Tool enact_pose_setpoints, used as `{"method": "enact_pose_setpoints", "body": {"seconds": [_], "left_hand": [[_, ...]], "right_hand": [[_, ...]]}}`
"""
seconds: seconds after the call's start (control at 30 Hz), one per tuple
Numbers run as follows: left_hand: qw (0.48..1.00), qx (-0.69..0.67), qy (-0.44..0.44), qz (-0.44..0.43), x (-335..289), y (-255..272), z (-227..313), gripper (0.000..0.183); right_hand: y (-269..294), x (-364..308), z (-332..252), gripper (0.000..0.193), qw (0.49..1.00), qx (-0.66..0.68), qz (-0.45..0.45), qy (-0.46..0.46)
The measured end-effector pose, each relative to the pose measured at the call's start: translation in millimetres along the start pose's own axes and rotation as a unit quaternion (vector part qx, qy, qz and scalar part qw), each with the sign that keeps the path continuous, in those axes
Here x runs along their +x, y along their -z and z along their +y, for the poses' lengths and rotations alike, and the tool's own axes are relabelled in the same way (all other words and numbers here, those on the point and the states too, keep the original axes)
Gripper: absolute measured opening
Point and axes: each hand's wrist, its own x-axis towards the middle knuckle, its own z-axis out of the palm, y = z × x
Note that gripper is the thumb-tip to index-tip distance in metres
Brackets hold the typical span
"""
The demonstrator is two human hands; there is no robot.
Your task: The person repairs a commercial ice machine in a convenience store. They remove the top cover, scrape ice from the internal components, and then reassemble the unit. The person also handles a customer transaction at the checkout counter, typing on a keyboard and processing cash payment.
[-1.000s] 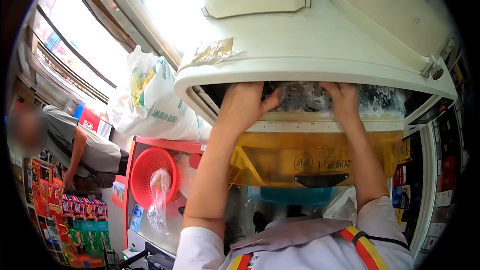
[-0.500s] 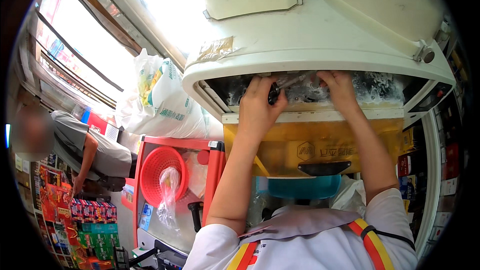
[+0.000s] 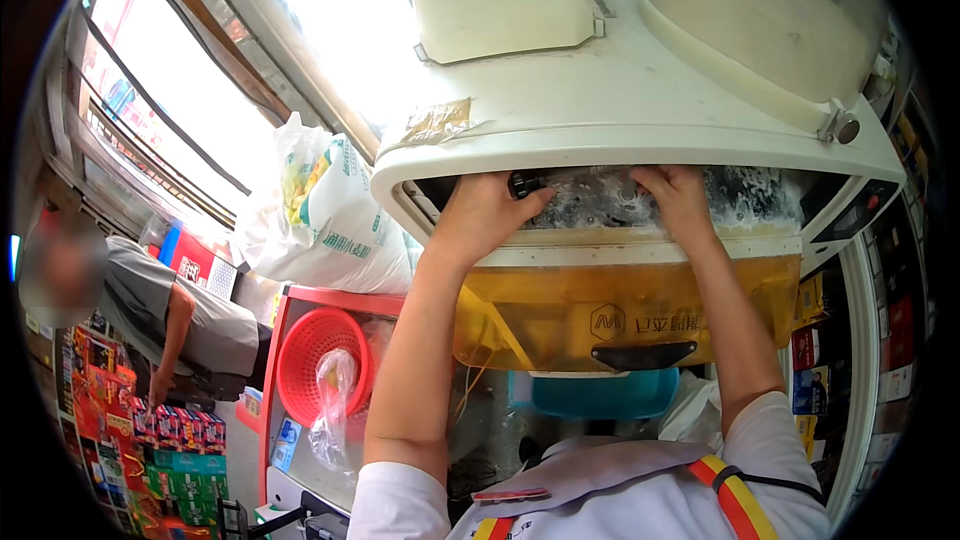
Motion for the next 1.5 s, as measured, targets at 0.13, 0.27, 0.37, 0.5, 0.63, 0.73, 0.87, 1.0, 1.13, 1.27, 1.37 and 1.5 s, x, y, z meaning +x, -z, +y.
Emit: {"method": "enact_pose_setpoints", "body": {"seconds": [0.13, 0.27, 0.37, 0.5, 0.63, 0.73, 0.87, 1.0, 1.13, 1.27, 1.37, 1.5], "left_hand": [[0.999, 0.027, -0.007, -0.037, 5, 1, -7, 0.044], [0.996, -0.089, 0.018, -0.026, 1, -13, -20, 0.046], [0.989, -0.12, 0.009, 0.088, 0, -39, -21, 0.044], [0.892, -0.265, 0.063, 0.361, 14, -69, 8, 0.038], [0.829, -0.291, 0.092, 0.469, 32, -71, 4, 0.037], [0.817, -0.307, 0.054, 0.485, 35, -79, -3, 0.036], [0.814, -0.3, 0.02, 0.496, 34, -83, -16, 0.037], [0.866, -0.231, 0.013, 0.444, 26, -81, -25, 0.036], [0.916, -0.178, 0.092, 0.347, 21, -59, 6, 0.035], [0.919, -0.139, 0.105, 0.353, 10, -73, -4, 0.027], [0.887, -0.135, 0.105, 0.43, 15, -72, 1, 0.025], [0.884, -0.118, 0.017, 0.453, 28, -62, -3, 0.03]], "right_hand": [[3, 3, 11, 0.016, 1.0, -0.011, -0.016, 0.008], [2, 3, 7, 0.017, 0.999, -0.039, -0.019, -0.012], [1, 5, 4, 0.019, 0.998, -0.069, -0.011, -0.008], [0, 4, -8, 0.02, 0.997, -0.073, -0.006, -0.008], [2, 5, 8, 0.02, 0.997, -0.077, -0.005, -0.009], [0, 0, 2, 0.02, 0.999, -0.033, 0.009, -0.024], [-3, -4, -1, 0.023, 0.998, -0.065, -0.01, -0.006], [-3, -4, -9, 0.028, 0.994, -0.105, -0.007, -0.019], [0, 4, -1, 0.028, 0.999, -0.006, -0.011, -0.033], [-1, 7, -4, 0.024, 0.999, 0.007, -0.025, -0.03], [-1, 6, 0, 0.022, 1.0, -0.012, -0.005, -0.016], [0, 5, 2, 0.026, 0.999, -0.049, -0.003, -0.014]]}}
